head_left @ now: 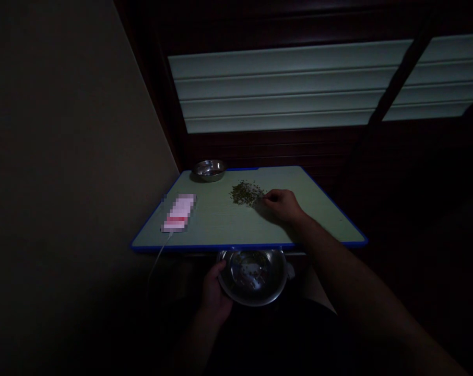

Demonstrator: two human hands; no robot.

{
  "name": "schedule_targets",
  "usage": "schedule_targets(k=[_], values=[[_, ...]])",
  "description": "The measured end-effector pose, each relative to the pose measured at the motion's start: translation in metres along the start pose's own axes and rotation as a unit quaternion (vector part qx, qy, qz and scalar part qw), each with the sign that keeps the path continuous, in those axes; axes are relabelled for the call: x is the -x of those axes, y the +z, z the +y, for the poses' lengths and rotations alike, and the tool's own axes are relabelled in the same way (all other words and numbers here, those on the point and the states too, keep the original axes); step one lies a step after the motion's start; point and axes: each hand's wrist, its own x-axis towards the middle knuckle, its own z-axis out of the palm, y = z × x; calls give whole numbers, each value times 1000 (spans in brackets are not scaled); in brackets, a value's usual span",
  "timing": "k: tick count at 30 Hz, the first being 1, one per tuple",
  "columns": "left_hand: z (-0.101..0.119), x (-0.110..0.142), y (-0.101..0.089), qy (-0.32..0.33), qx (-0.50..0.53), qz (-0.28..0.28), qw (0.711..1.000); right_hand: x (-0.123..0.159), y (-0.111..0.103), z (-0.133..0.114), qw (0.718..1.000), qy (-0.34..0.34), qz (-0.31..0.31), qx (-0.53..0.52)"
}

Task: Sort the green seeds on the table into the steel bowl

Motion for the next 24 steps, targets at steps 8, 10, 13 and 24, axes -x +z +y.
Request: schedule_targets(k=[8, 10, 13, 24], values=[[-3, 1, -2, 9, 19, -19, 1000, -1, -2, 2, 998, 9, 38, 49], [-5, 0, -3, 7, 21, -24, 999, -1, -1, 2, 998, 7, 40, 46], [-7, -2, -5, 3, 23, -27, 999, 0, 0, 2, 999, -3, 37, 28], [-6, -2, -4, -2, 31, -17, 999, -2, 1, 6, 999, -6, 32, 27]])
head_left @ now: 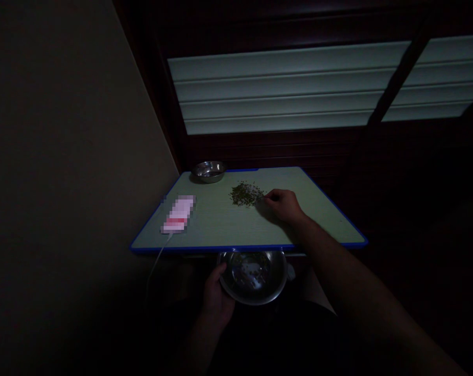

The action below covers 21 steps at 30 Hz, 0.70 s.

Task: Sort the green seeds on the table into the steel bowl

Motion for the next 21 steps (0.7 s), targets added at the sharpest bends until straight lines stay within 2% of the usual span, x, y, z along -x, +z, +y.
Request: schedule_targets(k=[6, 21], values=[[-1, -2, -2, -1, -1, 0, 1000, -1, 0, 1, 1000, -3, 14, 18], [0, 1, 1, 5, -8, -7, 1000, 0, 0, -1, 999, -27, -14, 22]])
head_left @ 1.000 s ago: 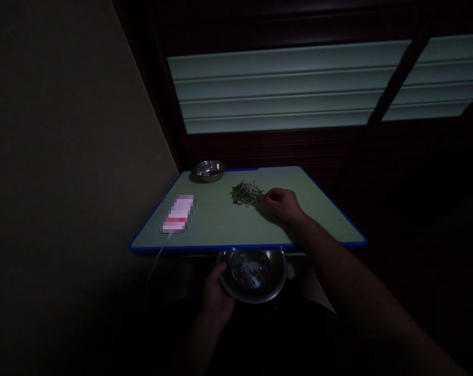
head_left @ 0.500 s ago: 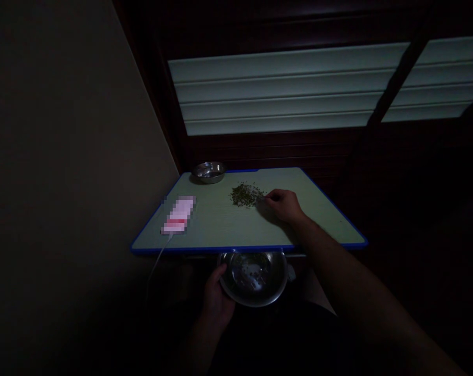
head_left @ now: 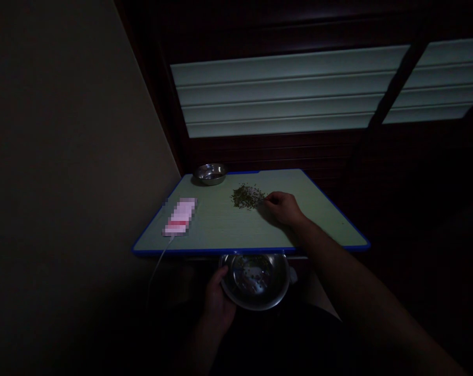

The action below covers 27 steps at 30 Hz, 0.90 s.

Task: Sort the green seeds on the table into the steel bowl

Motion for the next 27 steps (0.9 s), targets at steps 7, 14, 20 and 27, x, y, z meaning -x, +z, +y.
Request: schedule_targets(k=[7, 14, 20, 27], values=[[1, -1, 0, -6, 1, 7, 1000, -1, 3, 4, 1000, -16, 3, -8], [1, 0, 2, -5, -3, 13, 1000, -1, 0, 2, 999, -31, -2, -24], [1, -1, 1, -3, -8, 18, 1000, 0, -2, -2, 999, -18, -4, -45], [-1, -3, -2, -3, -7, 20, 1000, 2, -2, -4, 998, -9, -8, -56]])
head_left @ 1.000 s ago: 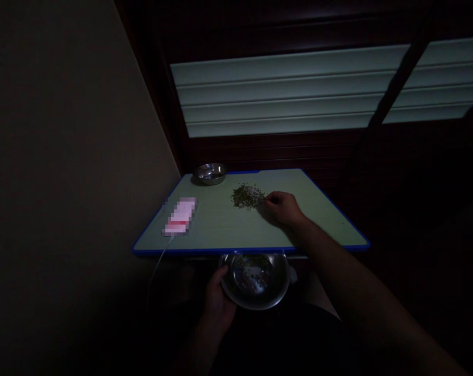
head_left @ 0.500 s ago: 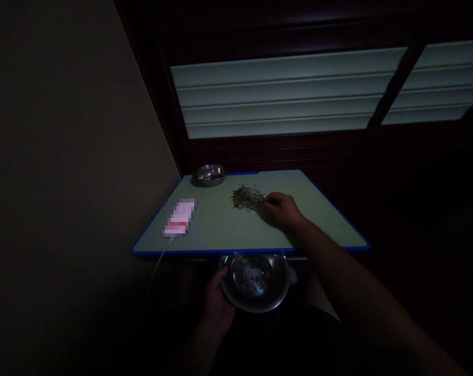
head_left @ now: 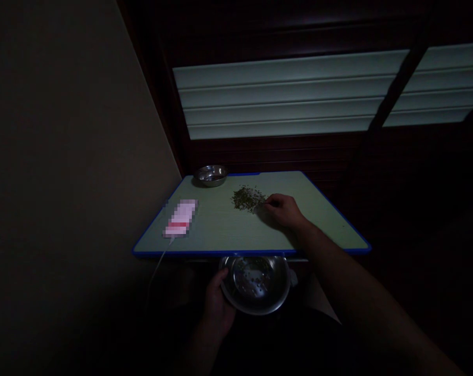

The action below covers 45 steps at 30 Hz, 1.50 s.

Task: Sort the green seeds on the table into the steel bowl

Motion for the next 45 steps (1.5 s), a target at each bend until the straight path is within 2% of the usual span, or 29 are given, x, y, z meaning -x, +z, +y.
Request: schedule_targets(k=[5, 11, 19, 29, 35, 45], values=[[1, 2, 0, 0, 4, -2, 1000, 1, 2, 0, 999, 4, -20, -36], [0, 1, 1, -2, 6, 2, 1000, 1, 4, 2, 999, 12, -28, -34], [0, 1, -1, -2, 2, 2, 1000, 1, 4, 0, 1000, 22, 7, -4], [-1, 0, -1, -2, 7, 9, 1000, 2, 4, -2, 1000, 9, -21, -12], [-2, 0, -3, -7, 8, 1, 1000, 1, 3, -1, 1000, 23, -3, 3], [0, 2, 0, -11, 0, 5, 1000, 2, 5, -3, 999, 4, -32, -31]])
